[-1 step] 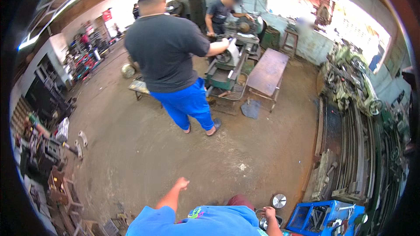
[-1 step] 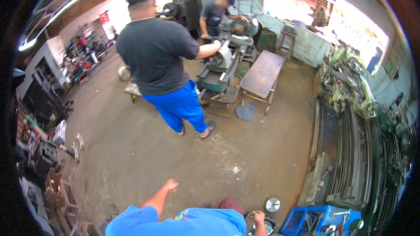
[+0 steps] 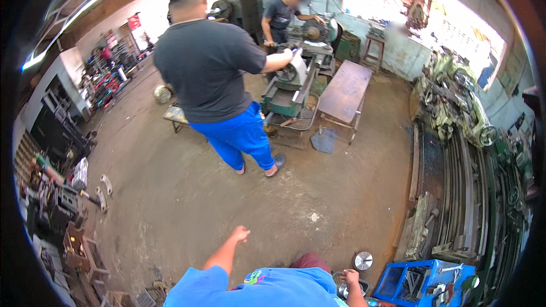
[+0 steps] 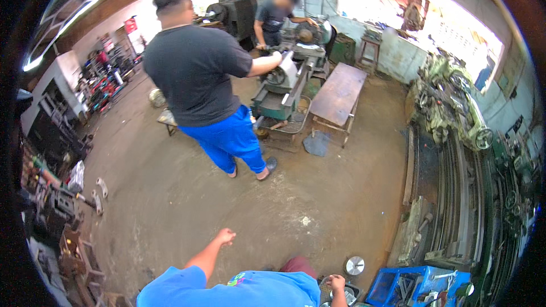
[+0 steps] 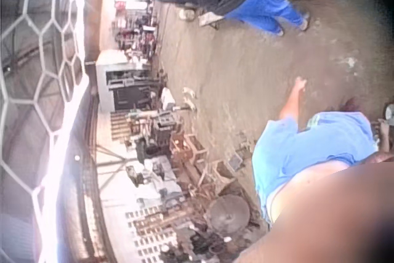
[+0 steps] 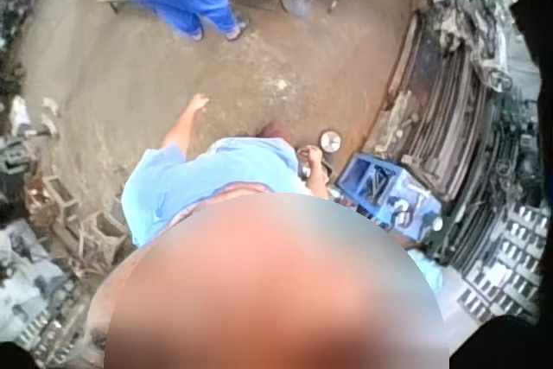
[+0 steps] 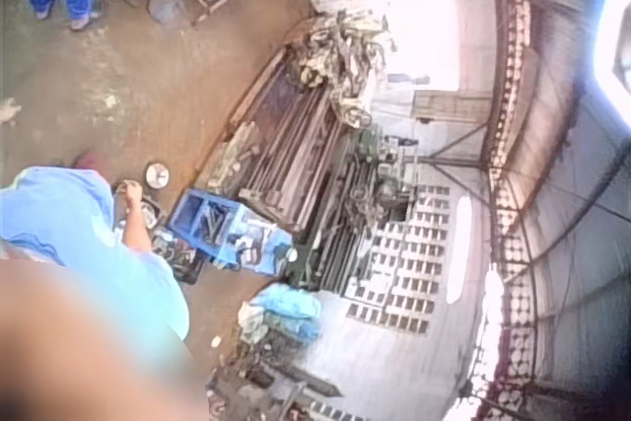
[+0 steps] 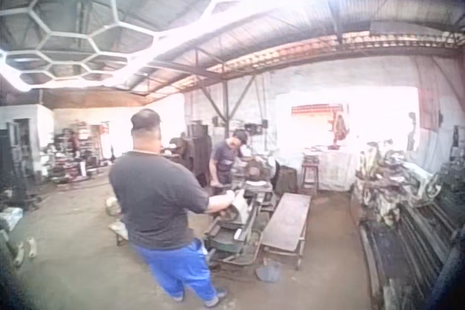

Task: The person operates a metal lathe in a workshop, adjusting the tool post and carriage while a cylindrical metal workpiece rotates. They use a wrench to tighten a component on the lathe and repeatedly move the tool along the workpiece. The person also briefly interacts with another worker who hands them a piece of paper.

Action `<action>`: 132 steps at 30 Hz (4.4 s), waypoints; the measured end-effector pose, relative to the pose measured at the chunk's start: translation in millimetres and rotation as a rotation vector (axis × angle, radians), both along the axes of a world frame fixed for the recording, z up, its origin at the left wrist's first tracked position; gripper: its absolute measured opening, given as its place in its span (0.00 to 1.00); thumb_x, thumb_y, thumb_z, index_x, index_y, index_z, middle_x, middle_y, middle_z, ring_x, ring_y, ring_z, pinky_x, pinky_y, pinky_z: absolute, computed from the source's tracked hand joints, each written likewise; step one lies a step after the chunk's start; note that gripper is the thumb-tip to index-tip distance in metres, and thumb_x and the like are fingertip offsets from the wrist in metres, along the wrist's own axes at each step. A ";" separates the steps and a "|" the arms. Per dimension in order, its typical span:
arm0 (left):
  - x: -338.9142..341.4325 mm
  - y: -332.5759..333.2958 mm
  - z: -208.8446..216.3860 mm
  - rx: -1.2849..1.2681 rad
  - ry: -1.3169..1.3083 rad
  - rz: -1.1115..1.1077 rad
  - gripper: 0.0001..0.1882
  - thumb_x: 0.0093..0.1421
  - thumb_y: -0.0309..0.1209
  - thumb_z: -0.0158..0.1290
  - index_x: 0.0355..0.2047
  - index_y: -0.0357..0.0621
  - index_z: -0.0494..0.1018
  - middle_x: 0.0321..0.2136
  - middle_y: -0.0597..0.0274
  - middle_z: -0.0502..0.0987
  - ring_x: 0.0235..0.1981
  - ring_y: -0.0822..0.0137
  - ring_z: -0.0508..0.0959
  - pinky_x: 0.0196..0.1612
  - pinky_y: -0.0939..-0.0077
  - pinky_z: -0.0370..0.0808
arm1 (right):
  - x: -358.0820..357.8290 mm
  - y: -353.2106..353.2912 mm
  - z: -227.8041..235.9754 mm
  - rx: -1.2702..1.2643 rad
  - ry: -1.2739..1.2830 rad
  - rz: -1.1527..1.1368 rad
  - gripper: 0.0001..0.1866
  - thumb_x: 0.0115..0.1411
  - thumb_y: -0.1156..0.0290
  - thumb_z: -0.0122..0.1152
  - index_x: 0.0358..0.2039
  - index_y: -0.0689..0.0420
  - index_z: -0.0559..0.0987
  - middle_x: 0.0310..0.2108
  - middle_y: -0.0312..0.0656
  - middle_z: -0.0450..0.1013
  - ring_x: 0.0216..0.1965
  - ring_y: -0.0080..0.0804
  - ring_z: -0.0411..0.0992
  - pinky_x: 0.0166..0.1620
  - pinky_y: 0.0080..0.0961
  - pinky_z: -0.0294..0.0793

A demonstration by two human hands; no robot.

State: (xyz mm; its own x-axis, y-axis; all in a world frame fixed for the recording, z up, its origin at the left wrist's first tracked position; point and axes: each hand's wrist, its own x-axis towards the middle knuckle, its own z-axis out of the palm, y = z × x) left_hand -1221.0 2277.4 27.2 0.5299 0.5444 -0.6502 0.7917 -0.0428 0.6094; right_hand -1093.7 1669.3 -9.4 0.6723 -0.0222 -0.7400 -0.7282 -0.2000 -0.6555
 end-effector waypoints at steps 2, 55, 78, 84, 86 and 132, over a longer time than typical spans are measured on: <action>99.2 8.0 2.4 0.010 0.016 -0.160 0.24 0.60 0.40 0.57 0.51 0.36 0.71 0.41 0.50 0.80 0.29 0.61 0.83 0.36 0.63 0.78 | 10.0 7.4 -1.6 -0.069 0.066 -0.054 0.11 0.60 0.78 0.55 0.43 0.66 0.76 0.30 0.51 0.76 0.27 0.47 0.79 0.24 0.32 0.76; 1517.6 -295.8 34.1 0.193 0.234 -1.045 0.18 0.53 0.41 0.54 0.35 0.40 0.82 0.32 0.48 0.82 0.32 0.54 0.83 0.36 0.60 0.79 | 1256.3 -159.7 -21.8 0.158 0.160 -0.212 0.06 0.58 0.74 0.57 0.36 0.60 0.75 0.23 0.38 0.71 0.21 0.32 0.72 0.21 0.28 0.71; 1995.8 -499.5 74.5 -0.452 -0.027 -0.696 0.14 0.65 0.32 0.51 0.48 0.40 0.70 0.33 0.59 0.78 0.24 0.69 0.78 0.25 0.76 0.74 | 1427.8 -132.4 33.7 0.000 0.206 -1.102 0.11 0.58 0.71 0.60 0.42 0.56 0.76 0.32 0.41 0.76 0.28 0.35 0.77 0.28 0.32 0.75; 2036.7 -596.5 131.0 -0.563 -0.039 -1.018 0.15 0.65 0.36 0.53 0.47 0.40 0.70 0.33 0.57 0.80 0.25 0.71 0.79 0.24 0.80 0.73 | 1459.7 -97.6 67.3 0.029 0.110 -1.361 0.12 0.58 0.74 0.58 0.43 0.57 0.76 0.32 0.40 0.76 0.26 0.32 0.76 0.27 0.28 0.74; 2036.1 -639.3 145.5 -0.588 -0.042 -1.056 0.17 0.65 0.38 0.53 0.47 0.39 0.70 0.34 0.56 0.80 0.23 0.71 0.79 0.23 0.79 0.73 | 1467.8 -100.4 84.8 -0.003 0.104 -1.463 0.11 0.59 0.74 0.56 0.43 0.58 0.75 0.31 0.39 0.76 0.25 0.31 0.76 0.25 0.28 0.72; 2046.7 -763.7 146.6 -0.254 0.153 -1.047 0.12 0.54 0.30 0.53 0.28 0.37 0.61 0.12 0.62 0.65 0.09 0.73 0.60 0.11 0.75 0.55 | 1555.5 -196.1 64.0 -0.006 0.112 -2.000 0.25 0.71 0.51 0.38 0.36 0.62 0.72 0.26 0.47 0.78 0.19 0.36 0.74 0.22 0.29 0.75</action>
